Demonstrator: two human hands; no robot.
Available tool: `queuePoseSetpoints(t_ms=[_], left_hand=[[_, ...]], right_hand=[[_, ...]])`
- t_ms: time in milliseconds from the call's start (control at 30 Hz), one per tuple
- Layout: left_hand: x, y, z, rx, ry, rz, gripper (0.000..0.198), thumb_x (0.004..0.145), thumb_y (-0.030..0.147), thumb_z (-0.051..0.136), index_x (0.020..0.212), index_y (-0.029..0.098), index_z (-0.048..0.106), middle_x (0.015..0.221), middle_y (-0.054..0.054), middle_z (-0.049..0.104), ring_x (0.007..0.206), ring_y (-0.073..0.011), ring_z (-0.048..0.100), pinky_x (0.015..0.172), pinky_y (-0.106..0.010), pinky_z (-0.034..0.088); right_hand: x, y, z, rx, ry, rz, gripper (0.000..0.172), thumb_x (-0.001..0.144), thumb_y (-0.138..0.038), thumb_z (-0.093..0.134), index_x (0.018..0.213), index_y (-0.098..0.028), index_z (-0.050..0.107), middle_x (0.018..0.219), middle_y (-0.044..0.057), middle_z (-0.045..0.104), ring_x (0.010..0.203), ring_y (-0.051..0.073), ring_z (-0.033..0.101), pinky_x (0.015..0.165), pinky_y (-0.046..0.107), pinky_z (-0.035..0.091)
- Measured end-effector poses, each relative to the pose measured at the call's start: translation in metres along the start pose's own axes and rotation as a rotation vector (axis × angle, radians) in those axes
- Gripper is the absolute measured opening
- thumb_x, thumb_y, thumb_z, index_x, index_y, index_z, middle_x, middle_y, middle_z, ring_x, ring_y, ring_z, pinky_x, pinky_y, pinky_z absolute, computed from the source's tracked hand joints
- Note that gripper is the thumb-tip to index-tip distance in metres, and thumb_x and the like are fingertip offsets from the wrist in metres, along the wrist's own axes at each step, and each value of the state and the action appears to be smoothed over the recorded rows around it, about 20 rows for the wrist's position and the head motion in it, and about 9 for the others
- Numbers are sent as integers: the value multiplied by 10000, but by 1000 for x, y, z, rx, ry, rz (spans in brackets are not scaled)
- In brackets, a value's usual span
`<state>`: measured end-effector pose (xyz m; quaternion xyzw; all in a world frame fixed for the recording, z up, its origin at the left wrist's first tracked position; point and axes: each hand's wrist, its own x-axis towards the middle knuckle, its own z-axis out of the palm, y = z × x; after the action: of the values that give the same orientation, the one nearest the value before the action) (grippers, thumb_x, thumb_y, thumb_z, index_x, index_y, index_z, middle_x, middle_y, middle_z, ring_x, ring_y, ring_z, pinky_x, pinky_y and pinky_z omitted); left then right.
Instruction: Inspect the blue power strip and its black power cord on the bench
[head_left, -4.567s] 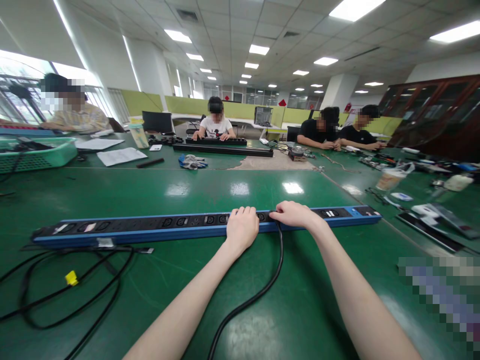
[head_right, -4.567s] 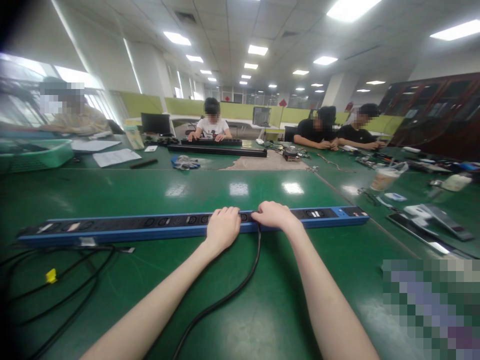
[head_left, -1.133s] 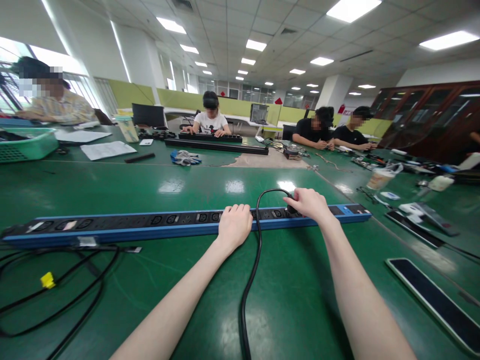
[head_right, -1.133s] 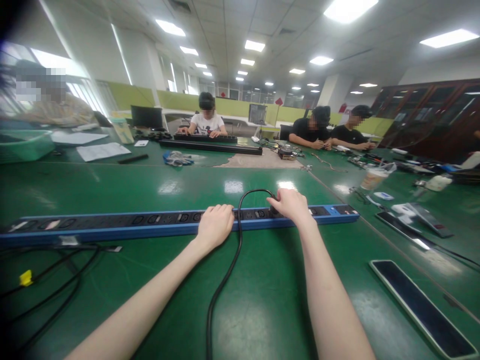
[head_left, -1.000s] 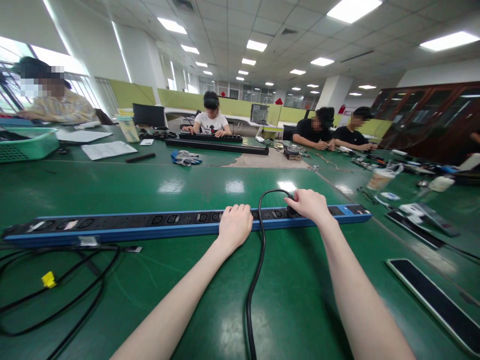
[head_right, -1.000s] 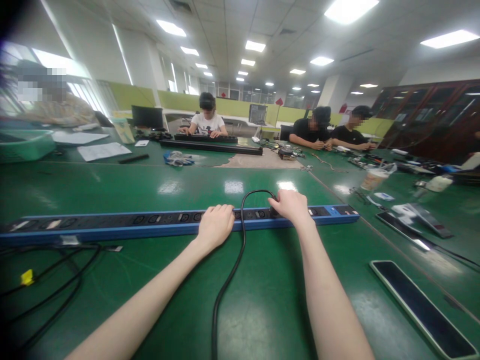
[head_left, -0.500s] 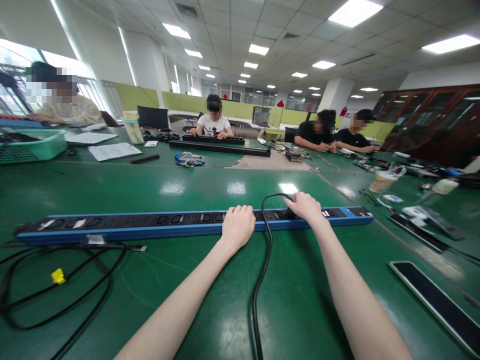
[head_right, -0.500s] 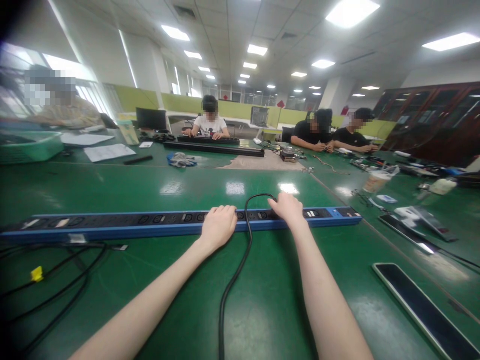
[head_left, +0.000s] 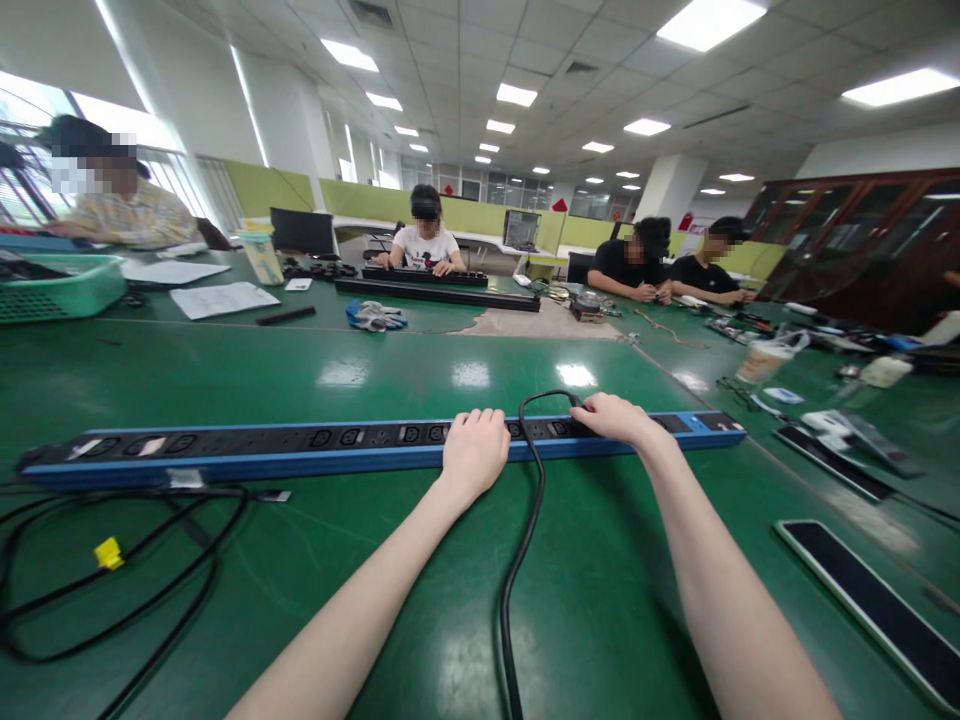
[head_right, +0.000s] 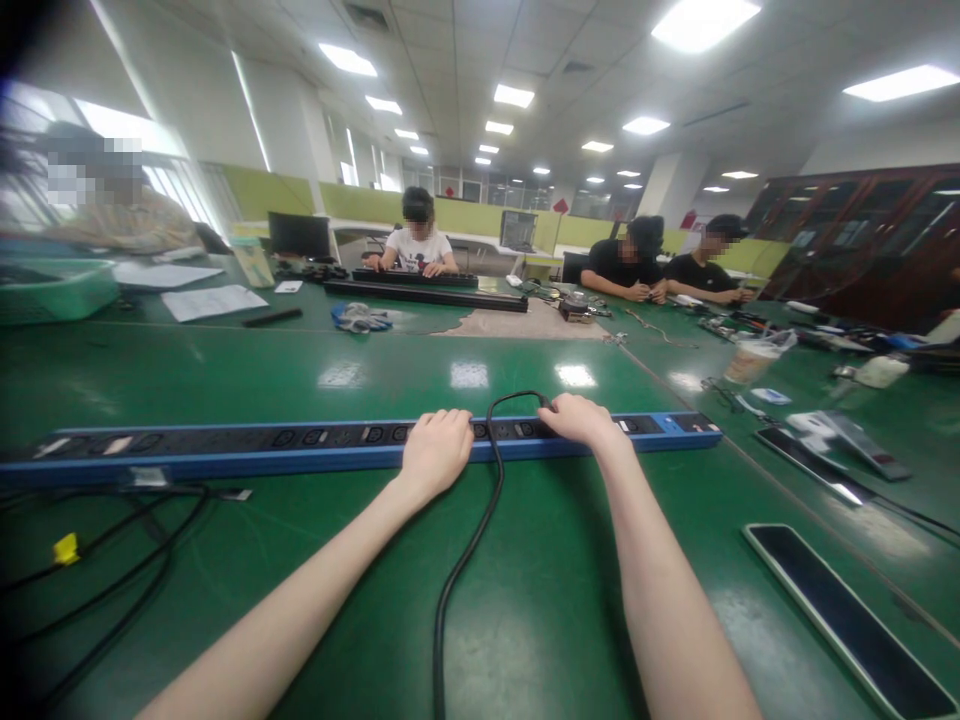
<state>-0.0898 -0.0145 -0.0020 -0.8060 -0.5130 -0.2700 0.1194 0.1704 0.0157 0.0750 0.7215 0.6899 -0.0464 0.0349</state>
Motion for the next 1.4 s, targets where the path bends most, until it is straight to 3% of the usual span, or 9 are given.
queuePoseSetpoints(t_ms=[867, 1267, 1400], left_hand=[[2, 0, -3, -4, -19, -12, 283, 1031, 254, 376, 1042, 194, 652, 980, -113, 703, 975, -255, 599, 911, -402, 380], [4, -1, -4, 4, -14, 16, 294, 1033, 242, 380, 1121, 189, 655, 987, -103, 703, 978, -249, 608, 915, -391, 389], [4, 2, -3, 18, -8, 11, 304, 1034, 245, 375, 1141, 194, 656, 1003, -106, 708, 1001, -252, 612, 926, -392, 387]], right_hand=[[-12, 5, 18, -18, 110, -43, 594, 1037, -606, 283, 1027, -188, 705, 1053, 162, 746, 1037, 311, 701, 862, 360, 481], [-8, 14, 7, 12, 42, -105, 583, 1029, -622, 292, 984, -202, 693, 1028, 131, 749, 988, 287, 710, 826, 336, 480], [-12, 10, -4, -97, 94, -84, 611, 991, -694, 323, 1036, -207, 691, 1051, 150, 740, 1007, 325, 702, 844, 400, 491]])
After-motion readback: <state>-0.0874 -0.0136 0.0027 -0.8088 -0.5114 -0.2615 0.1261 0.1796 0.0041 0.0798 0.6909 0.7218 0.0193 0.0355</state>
